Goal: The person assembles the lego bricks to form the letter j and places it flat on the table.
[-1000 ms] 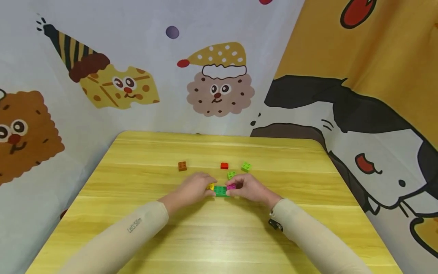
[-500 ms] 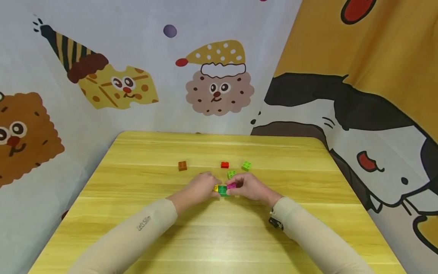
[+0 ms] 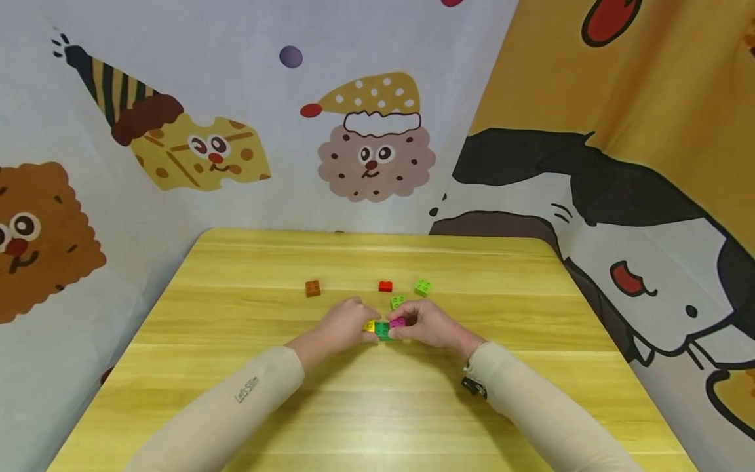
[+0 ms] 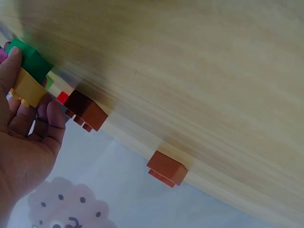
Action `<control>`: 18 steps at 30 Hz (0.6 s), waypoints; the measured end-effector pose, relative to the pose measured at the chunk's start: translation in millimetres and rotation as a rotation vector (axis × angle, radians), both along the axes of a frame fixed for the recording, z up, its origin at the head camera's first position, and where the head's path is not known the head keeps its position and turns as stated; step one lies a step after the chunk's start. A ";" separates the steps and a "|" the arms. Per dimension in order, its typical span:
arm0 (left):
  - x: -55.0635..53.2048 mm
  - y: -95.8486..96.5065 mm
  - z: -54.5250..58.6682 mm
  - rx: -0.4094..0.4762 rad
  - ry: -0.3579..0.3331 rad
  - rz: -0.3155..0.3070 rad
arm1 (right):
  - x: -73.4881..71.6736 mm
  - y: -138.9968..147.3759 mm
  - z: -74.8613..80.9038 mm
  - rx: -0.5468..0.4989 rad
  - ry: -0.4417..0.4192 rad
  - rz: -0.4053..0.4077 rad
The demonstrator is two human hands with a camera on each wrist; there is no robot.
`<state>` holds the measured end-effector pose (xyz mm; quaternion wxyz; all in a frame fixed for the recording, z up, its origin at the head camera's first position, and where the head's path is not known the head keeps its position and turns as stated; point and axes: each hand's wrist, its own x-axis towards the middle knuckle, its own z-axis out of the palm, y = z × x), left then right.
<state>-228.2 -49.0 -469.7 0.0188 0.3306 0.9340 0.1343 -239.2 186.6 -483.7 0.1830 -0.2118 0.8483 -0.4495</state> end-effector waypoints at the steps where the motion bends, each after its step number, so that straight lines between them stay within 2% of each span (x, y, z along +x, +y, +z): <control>1: -0.1 -0.2 -0.4 0.001 -0.001 0.002 | 0.1 -0.2 -0.5 -0.001 0.003 -0.001; 10: 1.5 -2.3 -2.2 -0.006 0.011 0.009 | 1.7 -5.0 -1.7 0.003 0.057 0.034; 18: 2.0 -2.0 -0.7 0.046 -0.012 0.019 | 0.9 -13.4 -4.5 0.081 0.212 0.116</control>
